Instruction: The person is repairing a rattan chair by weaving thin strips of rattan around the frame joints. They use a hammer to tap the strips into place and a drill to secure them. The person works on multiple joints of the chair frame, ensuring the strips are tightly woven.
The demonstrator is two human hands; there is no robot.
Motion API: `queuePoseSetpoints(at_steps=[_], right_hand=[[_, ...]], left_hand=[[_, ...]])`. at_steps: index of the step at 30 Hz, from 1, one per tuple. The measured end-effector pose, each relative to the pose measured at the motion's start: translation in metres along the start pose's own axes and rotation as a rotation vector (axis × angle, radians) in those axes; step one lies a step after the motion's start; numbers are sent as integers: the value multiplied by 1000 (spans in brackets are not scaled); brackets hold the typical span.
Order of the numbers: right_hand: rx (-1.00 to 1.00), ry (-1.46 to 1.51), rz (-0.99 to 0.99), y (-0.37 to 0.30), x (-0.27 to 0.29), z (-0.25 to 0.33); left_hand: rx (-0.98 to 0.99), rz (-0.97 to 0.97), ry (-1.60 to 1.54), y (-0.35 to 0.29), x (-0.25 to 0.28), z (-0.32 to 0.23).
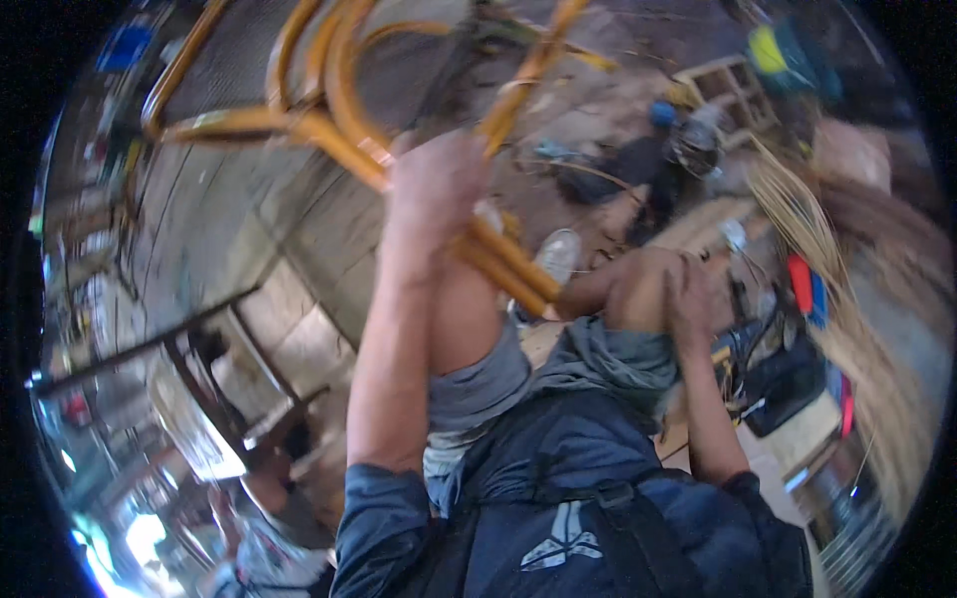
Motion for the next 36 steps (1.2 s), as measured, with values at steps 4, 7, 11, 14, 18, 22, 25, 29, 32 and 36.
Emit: queuePoseSetpoints(at_steps=[4,7,11,14,18,22,25,29,32,36], right_hand=[[-157,298,61,3,2,-17],[-156,458,48,0,4,-23],[-140,593,-112,-11,23,-16],[-92,755,-257,-26,34,-19],[7,879,-333,-65,52,-31],[17,886,-292,-113,70,-60],[-159,806,-16,-154,53,-103],[-492,546,243,-225,-48,-180],[-496,510,526,-252,-96,-192],[-548,612,411,-244,-115,-179]], left_hand=[[-195,-135,12,13,-1,-6],[-328,227,205,23,-9,-18],[-37,308,50,15,-11,-4],[188,310,-57,20,-6,-6],[244,292,-140,21,-13,-5],[237,314,-122,20,-9,1],[293,327,-172,20,-3,2],[308,285,-191,16,-12,15],[204,326,-133,20,-16,6],[213,327,-151,21,-16,9]])
Point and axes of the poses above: each hand's wrist, its own y-axis towards the middle knuckle, its own x-axis out of the back of the hand, z = x × y, the point moved 5 cm from there along y, towards the middle knuckle, and after that the axes turned 15 degrees about -x, right-handed, at the moved point
